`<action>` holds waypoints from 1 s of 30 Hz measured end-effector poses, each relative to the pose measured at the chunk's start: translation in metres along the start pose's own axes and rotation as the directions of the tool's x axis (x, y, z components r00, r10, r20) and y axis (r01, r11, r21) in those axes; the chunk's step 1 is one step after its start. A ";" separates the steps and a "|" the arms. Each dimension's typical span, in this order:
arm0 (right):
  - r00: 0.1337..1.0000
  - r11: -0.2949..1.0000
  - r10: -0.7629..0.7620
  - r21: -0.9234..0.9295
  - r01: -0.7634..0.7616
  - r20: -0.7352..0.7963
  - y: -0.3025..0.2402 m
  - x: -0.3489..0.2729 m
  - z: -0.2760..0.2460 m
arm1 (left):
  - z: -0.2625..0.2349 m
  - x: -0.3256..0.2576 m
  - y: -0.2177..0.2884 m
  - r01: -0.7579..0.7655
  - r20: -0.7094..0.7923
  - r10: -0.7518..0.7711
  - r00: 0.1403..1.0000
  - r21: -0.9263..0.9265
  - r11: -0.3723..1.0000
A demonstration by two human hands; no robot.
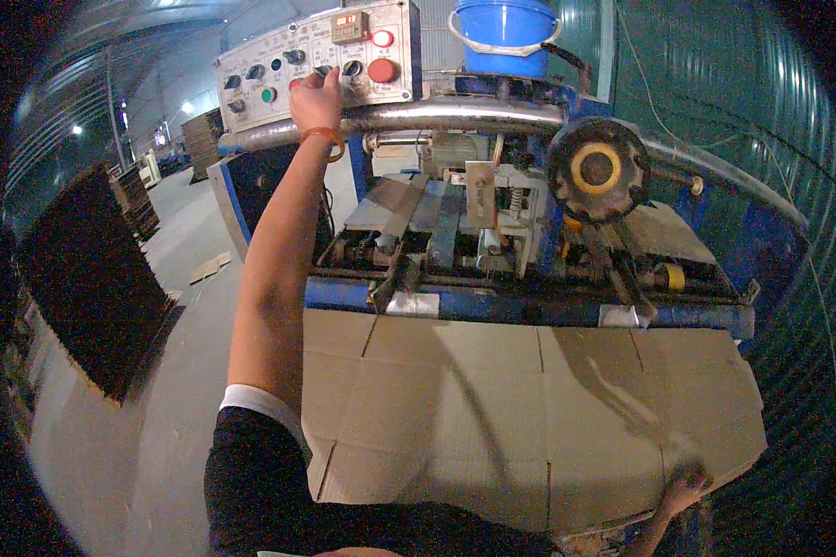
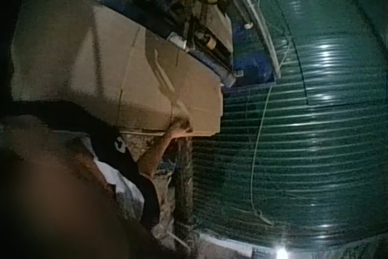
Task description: The person loads corrugated cardboard sheets onto a machine, operates the control panel, and adjusts a wheel to process the material. They then remove the processed sheets and stack them on a nearby surface.
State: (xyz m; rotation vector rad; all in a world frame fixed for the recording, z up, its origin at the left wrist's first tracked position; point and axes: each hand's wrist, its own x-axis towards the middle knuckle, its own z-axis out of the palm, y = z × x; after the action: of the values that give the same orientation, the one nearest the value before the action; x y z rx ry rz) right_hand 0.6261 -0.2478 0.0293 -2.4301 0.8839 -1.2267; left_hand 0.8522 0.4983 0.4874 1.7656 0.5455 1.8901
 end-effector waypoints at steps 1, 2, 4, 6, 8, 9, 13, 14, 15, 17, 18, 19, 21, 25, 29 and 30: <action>1.000 0.999 -0.010 -0.039 0.010 0.004 -0.001 0.000 -0.001 | 0.000 -0.003 0.001 -0.016 -0.079 0.013 0.997 -0.037 0.999; 0.999 0.998 -0.032 -0.061 0.032 0.002 -0.001 0.000 -0.002 | 0.001 -0.006 0.002 -0.020 -0.131 0.011 0.991 -0.067 0.998; 0.996 0.992 -0.093 -0.087 0.093 0.007 -0.001 0.001 -0.003 | 0.001 -0.012 0.003 -0.057 -0.183 0.032 0.983 -0.134 0.989; 0.988 0.980 -0.155 -0.124 0.157 0.028 0.002 0.003 -0.003 | 0.002 -0.012 0.005 -0.138 -0.190 0.110 0.976 -0.140 0.981; 0.996 0.992 -0.062 0.114 0.056 0.056 0.006 0.003 -0.001 | 0.005 -0.008 0.006 -0.084 -0.192 0.057 0.980 -0.134 0.987; 0.996 0.977 -0.014 0.214 -0.004 0.083 0.008 0.003 -0.001 | 0.006 -0.004 0.007 -0.048 -0.193 0.023 0.981 -0.128 0.991; 0.959 0.946 -0.283 -0.174 0.274 -0.024 0.008 0.003 0.000 | 0.011 0.010 0.004 0.074 -0.033 -0.077 0.997 -0.073 0.995; 0.964 0.956 -0.264 -0.133 0.260 -0.013 0.006 0.003 -0.001 | 0.012 0.013 0.001 0.075 -0.038 -0.079 0.996 -0.103 0.992; 0.977 0.966 -0.210 -0.144 0.213 0.034 0.002 0.003 -0.003 | 0.013 0.014 -0.002 0.085 -0.033 -0.089 0.995 -0.127 0.988; 0.995 0.995 -0.097 -0.012 0.097 0.037 -0.006 0.005 -0.008 | 0.013 0.017 -0.009 -0.075 -0.075 0.067 0.995 -0.112 0.991; 0.996 0.999 -0.033 0.032 0.030 0.079 -0.010 0.005 -0.010 | 0.012 0.018 -0.013 -0.141 -0.079 0.134 0.988 -0.092 0.986; 0.994 0.996 -0.057 -0.068 0.063 0.088 -0.014 0.005 -0.012 | 0.012 0.019 -0.016 -0.218 -0.099 0.210 0.973 -0.072 0.973; 0.981 0.950 -0.159 -0.253 0.184 0.115 -0.017 0.005 -0.015 | 0.011 0.022 -0.022 -0.319 -0.114 0.315 0.942 -0.017 0.948; 0.998 0.998 -0.042 -0.043 0.045 0.056 -0.005 0.005 -0.006 | 0.014 0.023 -0.029 -0.411 -0.107 0.408 0.907 0.000 0.912; 0.996 0.995 -0.063 0.079 0.057 0.066 0.016 0.008 0.008 | 0.013 0.027 -0.032 -0.490 -0.089 0.488 0.868 -0.002 0.872; 0.990 0.994 -0.101 -0.020 0.103 0.101 0.020 0.009 0.010 | 0.011 0.029 -0.033 -0.535 -0.086 0.534 0.841 0.019 0.845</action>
State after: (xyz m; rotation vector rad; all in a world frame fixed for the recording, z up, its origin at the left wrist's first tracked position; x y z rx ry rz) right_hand 0.6305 -0.2692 0.0191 -2.5603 0.7600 -1.1230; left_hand 0.8644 0.5416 0.4912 1.9824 0.0628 2.3409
